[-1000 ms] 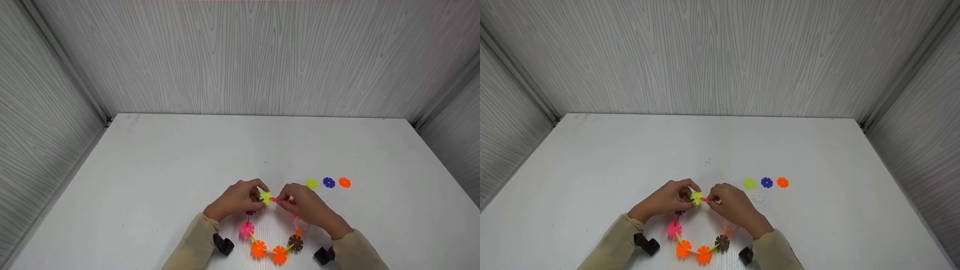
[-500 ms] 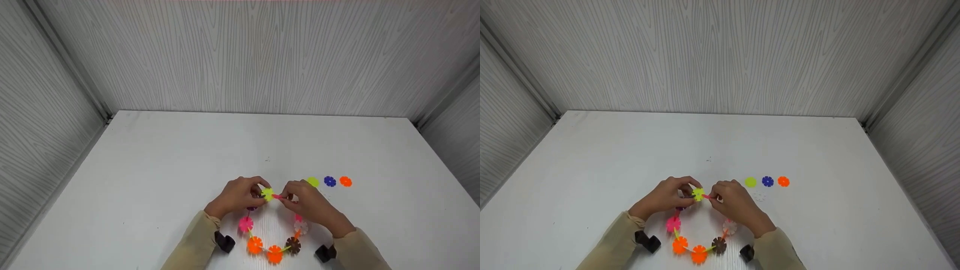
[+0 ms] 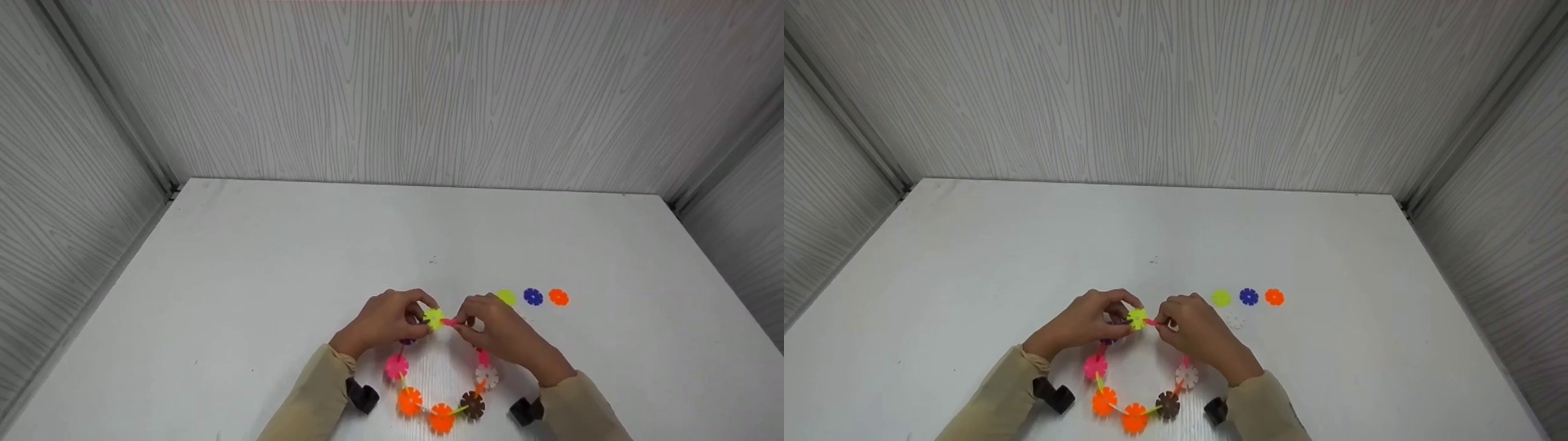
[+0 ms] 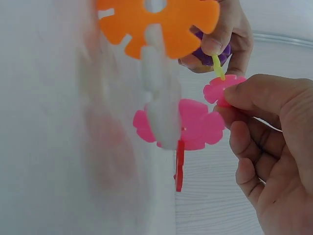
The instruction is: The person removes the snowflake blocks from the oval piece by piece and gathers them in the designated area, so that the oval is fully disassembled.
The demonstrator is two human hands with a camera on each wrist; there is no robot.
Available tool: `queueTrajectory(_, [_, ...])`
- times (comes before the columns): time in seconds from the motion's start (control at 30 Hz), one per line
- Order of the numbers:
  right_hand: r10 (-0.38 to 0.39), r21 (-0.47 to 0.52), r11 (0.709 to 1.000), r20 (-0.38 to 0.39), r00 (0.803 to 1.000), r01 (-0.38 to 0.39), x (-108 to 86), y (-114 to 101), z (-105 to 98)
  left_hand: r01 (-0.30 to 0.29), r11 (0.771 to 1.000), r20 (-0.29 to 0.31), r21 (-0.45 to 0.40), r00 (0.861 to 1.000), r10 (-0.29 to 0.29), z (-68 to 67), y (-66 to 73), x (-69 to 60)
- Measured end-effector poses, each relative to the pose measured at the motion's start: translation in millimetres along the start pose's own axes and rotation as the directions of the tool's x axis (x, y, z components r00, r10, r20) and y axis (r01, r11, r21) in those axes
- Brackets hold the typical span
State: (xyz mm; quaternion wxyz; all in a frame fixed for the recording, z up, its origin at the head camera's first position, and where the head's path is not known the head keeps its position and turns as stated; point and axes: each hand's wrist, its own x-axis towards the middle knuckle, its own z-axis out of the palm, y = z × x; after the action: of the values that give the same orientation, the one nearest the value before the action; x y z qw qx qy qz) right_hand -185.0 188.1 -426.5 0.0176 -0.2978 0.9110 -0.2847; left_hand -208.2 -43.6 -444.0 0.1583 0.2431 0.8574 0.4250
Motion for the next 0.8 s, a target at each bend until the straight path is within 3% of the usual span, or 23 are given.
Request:
queueTrajectory(0.2, [0.067,-0.012,0.998,0.042,0.997,-0.067,-0.5,-1,9,-0.017,1.0,-0.016,-0.013,1.0,0.017,6.2,-7.1,-7.9])
queueTrajectory(0.37, [0.045,0.015,0.999,0.07,0.996,-0.047,1.8,-4,8,-0.062,0.993,-0.076,0.096,0.995,0.069,5.4,-4.0,-14.4])
queueTrajectory(0.53, [0.007,0.008,1.0,0.027,1.0,-0.008,2.5,-6,1,-0.105,0.969,-0.16,0.223,0.977,0.143,4.1,3.8,-13.2])
queueTrajectory(0.7, [-0.045,-0.005,0.999,0.005,0.999,0.045,-0.3,-1,-6,-0.149,0.945,-0.185,0.29,0.96,0.208,1.0,5.8,-15.5])
queueTrajectory(0.8, [-0.053,-0.025,0.998,-0.085,0.995,0.051,-8.0,11,-15,-0.12,0.951,-0.222,0.286,0.957,0.187,-7.7,-3.2,-24.2])
